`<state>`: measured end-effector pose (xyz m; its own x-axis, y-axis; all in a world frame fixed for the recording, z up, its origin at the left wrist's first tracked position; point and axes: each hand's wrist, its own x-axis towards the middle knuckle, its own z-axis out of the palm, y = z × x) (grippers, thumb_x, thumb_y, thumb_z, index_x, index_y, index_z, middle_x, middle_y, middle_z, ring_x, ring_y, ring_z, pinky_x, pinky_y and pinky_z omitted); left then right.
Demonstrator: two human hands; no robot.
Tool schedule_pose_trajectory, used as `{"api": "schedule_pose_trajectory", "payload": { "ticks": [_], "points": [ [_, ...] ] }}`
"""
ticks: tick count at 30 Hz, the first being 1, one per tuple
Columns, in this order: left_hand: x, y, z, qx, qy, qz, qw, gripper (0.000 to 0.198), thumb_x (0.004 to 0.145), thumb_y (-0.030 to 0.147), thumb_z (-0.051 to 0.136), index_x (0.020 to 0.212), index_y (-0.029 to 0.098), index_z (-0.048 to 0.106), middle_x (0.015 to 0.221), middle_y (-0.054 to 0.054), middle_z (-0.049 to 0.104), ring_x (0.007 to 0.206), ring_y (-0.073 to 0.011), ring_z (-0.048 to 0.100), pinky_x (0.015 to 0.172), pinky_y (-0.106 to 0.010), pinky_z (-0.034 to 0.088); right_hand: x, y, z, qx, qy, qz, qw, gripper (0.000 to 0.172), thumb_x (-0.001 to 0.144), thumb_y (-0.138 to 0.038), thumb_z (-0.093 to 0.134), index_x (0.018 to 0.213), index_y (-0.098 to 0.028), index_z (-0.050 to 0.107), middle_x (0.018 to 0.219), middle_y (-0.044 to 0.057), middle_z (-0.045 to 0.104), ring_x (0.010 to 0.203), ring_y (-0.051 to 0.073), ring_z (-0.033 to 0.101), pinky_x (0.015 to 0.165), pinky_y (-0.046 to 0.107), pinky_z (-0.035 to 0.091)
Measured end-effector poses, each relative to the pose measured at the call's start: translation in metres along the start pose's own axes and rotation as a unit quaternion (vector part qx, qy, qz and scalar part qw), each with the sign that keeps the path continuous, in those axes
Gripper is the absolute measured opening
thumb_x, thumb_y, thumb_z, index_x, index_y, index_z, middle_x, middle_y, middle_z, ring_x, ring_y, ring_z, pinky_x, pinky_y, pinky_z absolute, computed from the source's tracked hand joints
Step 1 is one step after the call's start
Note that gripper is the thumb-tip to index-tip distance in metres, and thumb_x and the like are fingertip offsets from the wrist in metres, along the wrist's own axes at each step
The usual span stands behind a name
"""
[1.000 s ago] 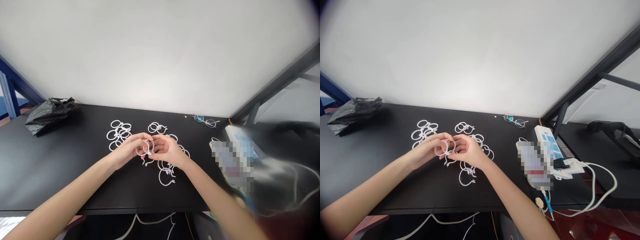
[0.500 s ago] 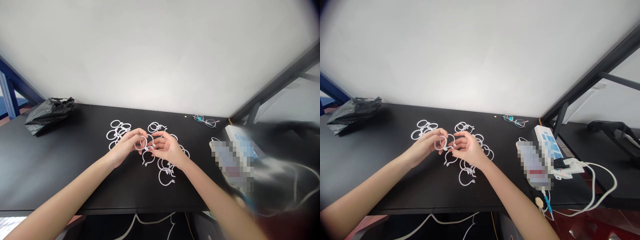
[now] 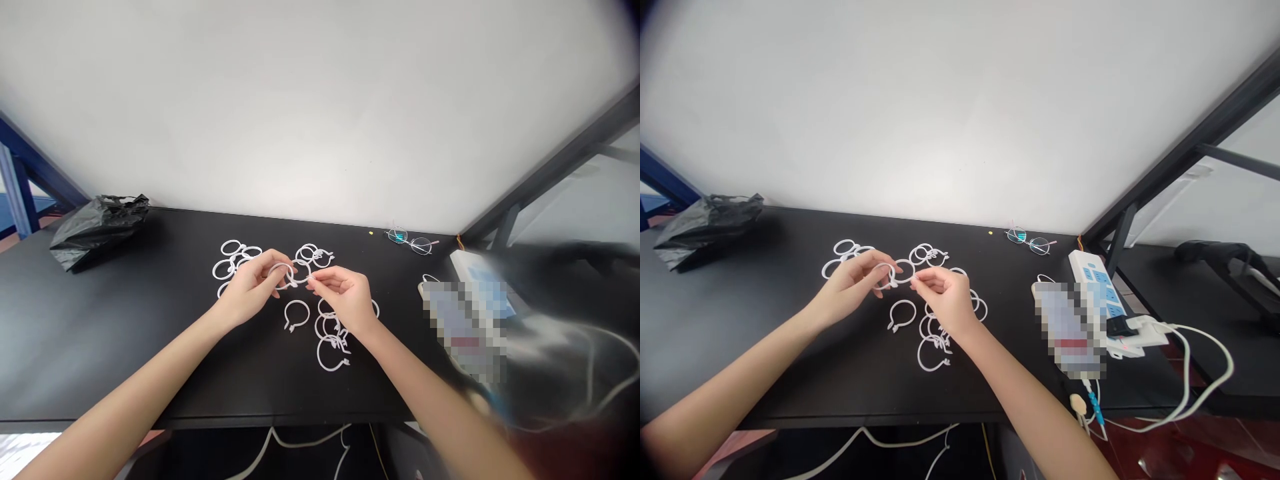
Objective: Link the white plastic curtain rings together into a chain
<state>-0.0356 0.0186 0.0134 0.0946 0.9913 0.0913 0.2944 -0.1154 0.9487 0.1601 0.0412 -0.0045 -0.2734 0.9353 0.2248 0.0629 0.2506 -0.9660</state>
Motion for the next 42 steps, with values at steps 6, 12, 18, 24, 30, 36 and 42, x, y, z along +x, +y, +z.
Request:
{"api": "schedule_pose_trajectory", "payload": {
  "ticks": [6,12,18,24,30,36,42],
  "points": [
    [0.006,-0.008,-0.025,0.361,0.129,0.143,0.912,0.025,0.089,0.019,0.038,0.080,0.018,0.060,0.087,-0.005,0.065,0.071,-0.0171,0.056,0.065,-0.031,0.044,0.000,0.001,-0.003,-0.058,0.038,-0.063,0.996,0.010,0.081,-0.028,0.070,0.082,-0.018,0.073,0.079,0.006,0.075,0.074,0.022,0.075,0.074,0.036,0.064],
    [0.016,-0.030,-0.040,0.546,0.101,0.096,0.826,0.031,0.089,0.017,0.037,0.071,0.019,0.062,0.082,-0.007,0.066,0.080,-0.0251,0.056,0.075,-0.041,0.042,0.001,0.001,-0.003,-0.027,0.024,-0.033,0.999,0.010,0.080,-0.028,0.071,0.080,-0.018,0.072,0.076,0.005,0.074,0.073,0.023,0.075,0.071,0.034,0.064],
    [0.010,-0.019,-0.026,0.481,0.110,0.168,0.854,0.030,0.092,0.017,0.036,0.107,0.017,0.061,0.106,-0.011,0.064,0.095,-0.0272,0.056,0.086,-0.044,0.043,-0.001,0.004,-0.002,-0.007,0.000,-0.020,1.000,0.011,0.080,-0.029,0.072,0.078,-0.018,0.071,0.076,0.004,0.074,0.072,0.022,0.075,0.070,0.033,0.063],
    [-0.004,-0.005,0.003,0.303,-0.062,0.207,0.928,0.032,0.098,0.037,0.038,0.119,0.016,0.052,0.101,-0.008,0.063,0.090,-0.0203,0.060,0.080,-0.032,0.046,-0.003,-0.002,0.001,0.058,-0.102,0.027,0.993,0.017,0.077,-0.031,0.075,0.085,-0.017,0.072,0.080,0.004,0.074,0.073,0.020,0.074,0.073,0.034,0.063],
    [-0.005,-0.009,0.007,0.266,-0.076,0.189,0.942,0.032,0.098,0.031,0.033,0.075,0.017,0.050,0.068,0.000,0.053,0.055,-0.0109,0.045,0.055,-0.024,0.037,-0.008,-0.004,0.006,0.095,-0.123,0.029,0.987,0.018,0.077,-0.032,0.076,0.088,-0.017,0.073,0.081,0.003,0.074,0.072,0.018,0.073,0.070,0.031,0.062],
    [-0.002,-0.005,0.003,0.315,-0.071,0.188,0.928,0.030,0.098,0.033,0.033,0.079,0.018,0.050,0.072,-0.001,0.055,0.060,-0.0134,0.050,0.058,-0.026,0.039,-0.006,-0.004,0.004,0.028,-0.126,-0.013,0.992,0.018,0.082,-0.032,0.070,0.094,-0.018,0.072,0.089,0.005,0.074,0.082,0.019,0.072,0.077,0.035,0.061],
    [0.015,-0.021,-0.022,0.495,0.044,0.165,0.852,0.030,0.094,0.045,0.047,0.085,0.018,0.054,0.079,-0.007,0.065,0.076,-0.0248,0.059,0.073,-0.037,0.042,-0.002,-0.005,-0.003,-0.221,-0.197,-0.114,0.948,0.023,0.071,-0.027,0.081,0.091,-0.022,0.071,0.104,0.005,0.069,0.101,0.023,0.062,0.092,0.042,0.050]
  ]
}}
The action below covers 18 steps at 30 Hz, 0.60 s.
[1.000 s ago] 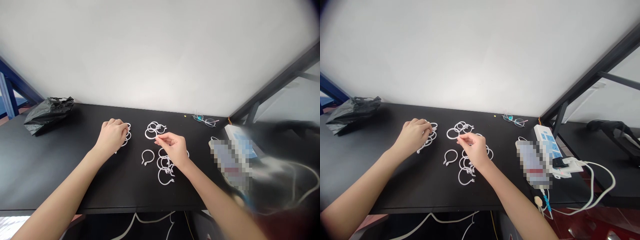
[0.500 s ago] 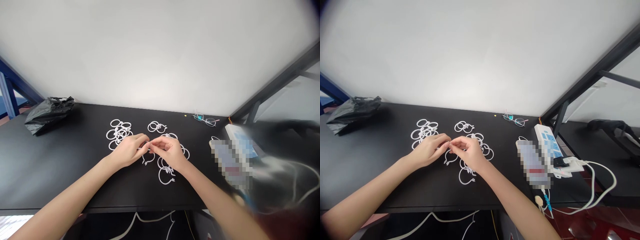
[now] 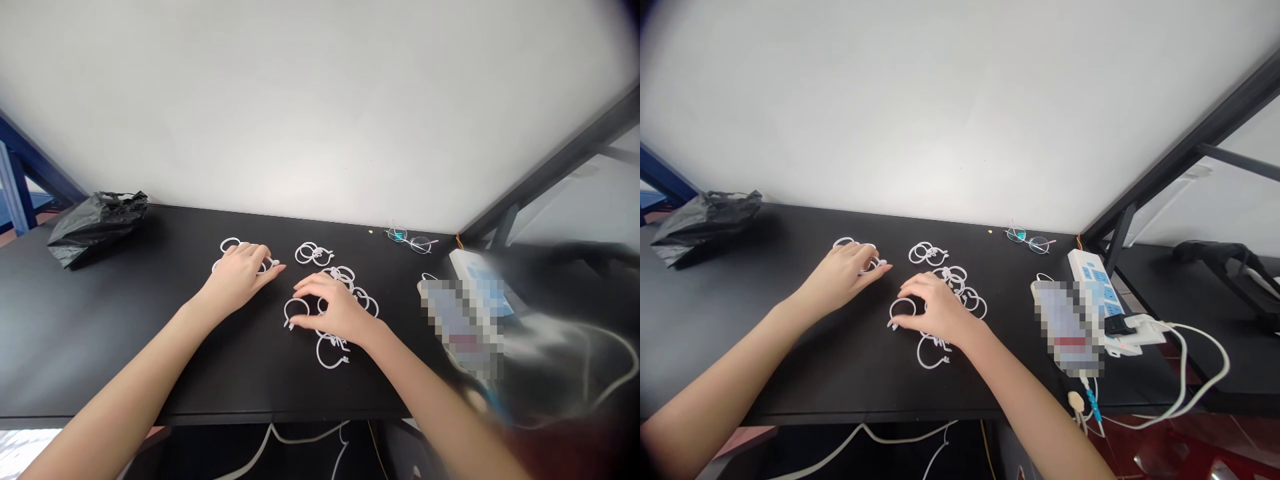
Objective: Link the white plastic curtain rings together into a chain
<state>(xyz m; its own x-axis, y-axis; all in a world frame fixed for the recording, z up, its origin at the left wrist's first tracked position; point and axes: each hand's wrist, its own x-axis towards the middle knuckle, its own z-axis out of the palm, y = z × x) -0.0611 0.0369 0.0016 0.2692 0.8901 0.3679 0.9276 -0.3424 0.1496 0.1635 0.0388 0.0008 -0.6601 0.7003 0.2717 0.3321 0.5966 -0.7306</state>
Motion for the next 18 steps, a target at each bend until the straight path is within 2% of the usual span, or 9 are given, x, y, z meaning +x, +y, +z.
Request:
{"api": "schedule_pose_trajectory", "payload": {
  "ticks": [2,4,8,10,14,16,18],
  "points": [
    [0.000,-0.010,0.003,0.035,-0.011,-0.012,0.999,0.029,0.093,0.045,0.050,0.088,0.018,0.056,0.080,-0.008,0.066,0.079,-0.0269,0.061,0.072,-0.037,0.042,-0.002,-0.001,0.000,-0.029,-0.056,-0.007,0.998,0.024,0.069,-0.030,0.083,0.088,-0.022,0.070,0.110,0.005,0.066,0.104,0.023,0.059,0.093,0.041,0.048],
    [-0.001,-0.017,0.007,0.051,-0.023,-0.021,0.998,0.028,0.092,0.044,0.050,0.091,0.017,0.058,0.082,-0.008,0.067,0.079,-0.0276,0.061,0.070,-0.037,0.043,-0.003,-0.001,0.001,-0.048,-0.085,-0.014,0.995,0.022,0.070,-0.030,0.082,0.086,-0.021,0.069,0.111,0.005,0.064,0.104,0.022,0.058,0.094,0.040,0.047],
    [-0.004,-0.022,0.010,0.080,-0.042,-0.027,0.996,0.030,0.093,0.042,0.048,0.097,0.015,0.061,0.089,-0.010,0.065,0.078,-0.0271,0.062,0.067,-0.036,0.044,-0.004,0.000,0.004,-0.077,-0.092,-0.025,0.992,0.006,0.081,-0.024,0.073,0.080,-0.020,0.068,0.109,0.005,0.064,0.102,0.020,0.058,0.093,0.037,0.047],
    [-0.004,-0.022,0.011,0.105,-0.039,-0.026,0.993,0.031,0.093,0.041,0.048,0.098,0.015,0.063,0.093,-0.012,0.064,0.083,-0.0288,0.062,0.069,-0.037,0.045,-0.004,0.001,0.005,-0.081,-0.088,-0.032,0.992,0.008,0.084,-0.021,0.069,0.076,-0.020,0.067,0.110,0.005,0.064,0.103,0.020,0.058,0.092,0.037,0.047],
    [-0.004,-0.013,0.006,0.113,0.001,-0.034,0.993,0.033,0.093,0.042,0.048,0.101,0.015,0.064,0.103,-0.015,0.062,0.093,-0.0322,0.058,0.077,-0.043,0.045,-0.002,-0.002,0.005,-0.040,-0.040,-0.036,0.998,0.012,0.086,-0.017,0.066,0.074,-0.020,0.065,0.108,0.005,0.066,0.102,0.020,0.059,0.091,0.037,0.048],
    [-0.004,-0.003,0.001,0.069,0.029,-0.039,0.996,0.033,0.095,0.041,0.043,0.104,0.015,0.063,0.105,-0.015,0.061,0.094,-0.0308,0.057,0.082,-0.044,0.045,-0.001,-0.003,0.004,-0.010,0.011,-0.029,0.999,0.011,0.086,-0.018,0.065,0.075,-0.021,0.065,0.107,0.005,0.067,0.101,0.020,0.059,0.091,0.038,0.048],
    [-0.005,0.009,-0.004,-0.024,0.042,-0.024,0.999,0.033,0.099,0.037,0.037,0.110,0.016,0.059,0.108,-0.013,0.060,0.099,-0.0283,0.057,0.088,-0.043,0.045,0.000,-0.004,0.003,0.029,0.057,-0.019,0.998,0.009,0.085,-0.020,0.066,0.077,-0.021,0.065,0.103,0.004,0.068,0.098,0.020,0.061,0.086,0.036,0.050]
  ]
}}
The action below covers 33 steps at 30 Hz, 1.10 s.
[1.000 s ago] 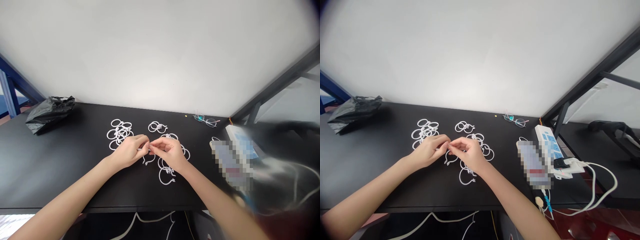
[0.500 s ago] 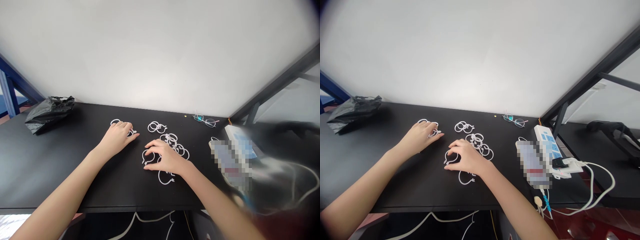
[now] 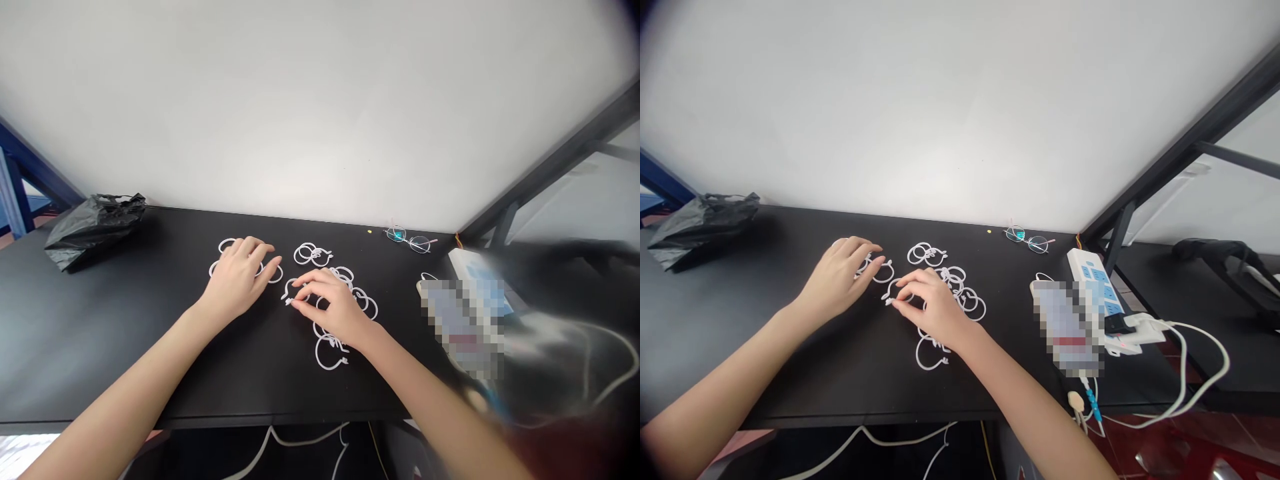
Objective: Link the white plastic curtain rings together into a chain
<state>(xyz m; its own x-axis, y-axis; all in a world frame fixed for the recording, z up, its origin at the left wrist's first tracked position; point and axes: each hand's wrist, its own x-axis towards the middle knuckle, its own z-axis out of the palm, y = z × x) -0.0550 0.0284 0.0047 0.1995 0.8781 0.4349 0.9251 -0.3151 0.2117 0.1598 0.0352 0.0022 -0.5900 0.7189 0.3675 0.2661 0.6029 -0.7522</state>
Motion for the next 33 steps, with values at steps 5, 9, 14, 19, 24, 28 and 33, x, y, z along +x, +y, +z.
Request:
{"api": "schedule_pose_trajectory", "payload": {
  "ticks": [5,9,14,19,24,28,33],
  "points": [
    [-0.008,0.027,-0.003,-0.230,-0.095,0.103,0.963,0.039,0.096,0.037,0.044,0.131,0.020,0.041,0.124,-0.013,0.054,0.109,-0.0252,0.054,0.092,-0.039,0.047,0.001,-0.002,0.000,0.186,0.033,0.082,0.979,0.011,0.085,-0.031,0.065,0.083,-0.020,0.063,0.081,0.001,0.066,0.074,0.015,0.065,0.066,0.028,0.055],
    [-0.012,0.035,0.002,-0.280,-0.144,0.103,0.944,0.034,0.094,0.033,0.048,0.125,0.022,0.042,0.109,-0.009,0.056,0.085,-0.0186,0.058,0.073,-0.031,0.050,0.001,-0.004,0.003,0.317,0.046,0.107,0.941,0.021,0.080,-0.028,0.071,0.096,-0.022,0.058,0.081,-0.001,0.067,0.078,0.016,0.069,0.072,0.030,0.059],
    [-0.011,0.033,0.010,-0.296,-0.128,0.074,0.944,0.010,0.097,0.026,0.041,0.096,0.019,0.049,0.084,-0.001,0.051,0.068,-0.0130,0.050,0.061,-0.026,0.044,0.002,-0.003,0.005,0.284,0.051,0.089,0.953,0.022,0.082,-0.026,0.069,0.102,-0.020,0.064,0.088,0.003,0.071,0.087,0.017,0.071,0.086,0.034,0.058],
    [-0.011,0.031,0.014,-0.287,-0.123,0.062,0.948,0.018,0.097,0.030,0.044,0.085,0.019,0.051,0.078,0.000,0.051,0.065,-0.0124,0.050,0.057,-0.024,0.040,0.000,-0.002,0.005,0.222,0.066,0.098,0.968,0.016,0.082,-0.033,0.068,0.092,-0.020,0.070,0.092,0.004,0.074,0.088,0.019,0.072,0.084,0.034,0.060],
    [-0.013,0.031,0.015,-0.225,-0.135,0.060,0.963,0.018,0.095,0.031,0.046,0.083,0.018,0.052,0.075,0.001,0.050,0.058,-0.0107,0.047,0.051,-0.023,0.036,0.000,-0.005,0.004,0.179,0.053,0.091,0.978,0.015,0.084,-0.033,0.066,0.088,-0.020,0.071,0.087,0.003,0.074,0.083,0.018,0.072,0.080,0.032,0.060],
    [-0.012,0.034,0.013,-0.233,-0.112,0.027,0.966,0.022,0.090,0.031,0.051,0.072,0.019,0.046,0.068,0.002,0.047,0.056,-0.0105,0.043,0.051,-0.023,0.034,0.000,-0.005,0.003,0.143,0.043,0.065,0.987,0.012,0.087,-0.029,0.062,0.088,-0.021,0.071,0.085,0.002,0.072,0.082,0.017,0.070,0.078,0.030,0.058],
    [-0.012,0.035,0.013,-0.241,-0.115,0.029,0.963,0.027,0.090,0.027,0.047,0.065,0.019,0.039,0.060,0.005,0.039,0.053,-0.0100,0.038,0.051,-0.023,0.030,-0.001,-0.004,0.004,0.094,0.036,0.029,0.995,0.012,0.089,-0.026,0.060,0.088,-0.022,0.071,0.085,0.002,0.072,0.079,0.017,0.068,0.073,0.029,0.055]
  ]
}}
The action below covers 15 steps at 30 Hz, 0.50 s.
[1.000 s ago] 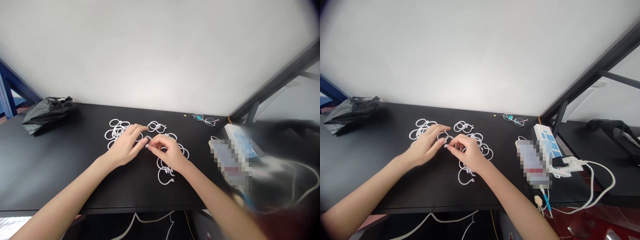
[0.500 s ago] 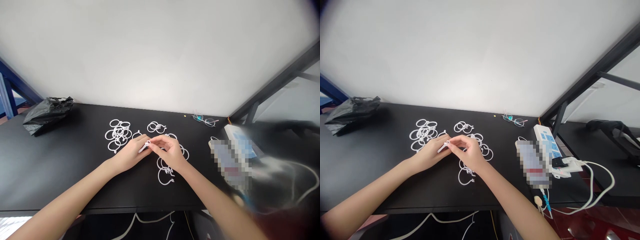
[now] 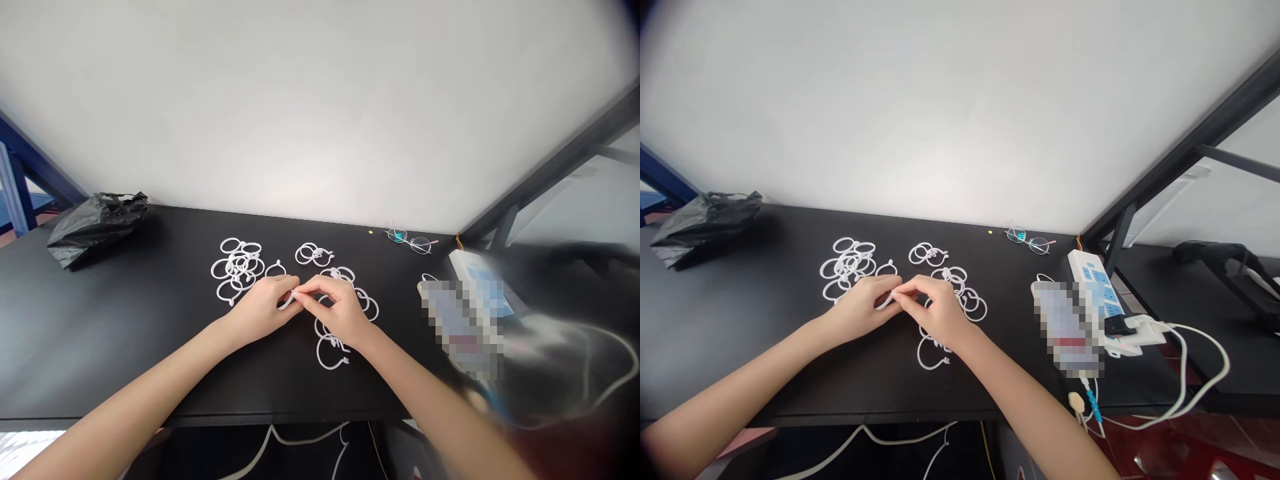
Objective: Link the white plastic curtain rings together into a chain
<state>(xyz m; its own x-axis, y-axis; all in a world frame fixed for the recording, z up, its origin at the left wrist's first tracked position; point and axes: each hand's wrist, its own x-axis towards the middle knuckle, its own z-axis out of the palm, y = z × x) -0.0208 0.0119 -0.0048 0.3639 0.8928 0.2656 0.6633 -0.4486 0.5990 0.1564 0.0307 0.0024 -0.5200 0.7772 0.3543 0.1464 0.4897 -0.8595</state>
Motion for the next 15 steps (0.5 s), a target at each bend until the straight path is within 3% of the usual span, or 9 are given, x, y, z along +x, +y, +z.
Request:
{"api": "schedule_pose_trajectory", "payload": {
  "ticks": [9,12,15],
  "points": [
    [0.000,-0.004,0.002,0.012,0.002,0.022,1.000,0.032,0.089,0.023,0.043,0.060,0.019,0.032,0.055,0.006,0.033,0.051,-0.0093,0.033,0.051,-0.023,0.028,-0.001,0.001,0.004,-0.015,0.007,-0.018,1.000,0.013,0.090,-0.025,0.059,0.087,-0.022,0.072,0.086,0.001,0.073,0.080,0.017,0.068,0.075,0.030,0.053],
    [0.000,-0.005,0.000,0.051,-0.004,0.003,0.999,0.029,0.090,0.026,0.046,0.063,0.019,0.040,0.059,0.004,0.040,0.053,-0.0106,0.038,0.051,-0.023,0.030,0.000,0.004,0.004,-0.013,0.018,-0.022,1.000,0.012,0.089,-0.023,0.060,0.087,-0.022,0.072,0.084,0.001,0.073,0.078,0.016,0.069,0.073,0.029,0.053],
    [0.003,-0.013,-0.006,0.157,0.020,0.007,0.987,0.026,0.090,0.034,0.053,0.071,0.018,0.050,0.070,0.000,0.049,0.065,-0.0159,0.047,0.059,-0.027,0.038,0.002,0.006,0.003,-0.006,0.051,-0.007,0.999,0.009,0.086,-0.025,0.064,0.090,-0.021,0.072,0.084,0.002,0.073,0.078,0.017,0.070,0.073,0.029,0.056]
  ]
}}
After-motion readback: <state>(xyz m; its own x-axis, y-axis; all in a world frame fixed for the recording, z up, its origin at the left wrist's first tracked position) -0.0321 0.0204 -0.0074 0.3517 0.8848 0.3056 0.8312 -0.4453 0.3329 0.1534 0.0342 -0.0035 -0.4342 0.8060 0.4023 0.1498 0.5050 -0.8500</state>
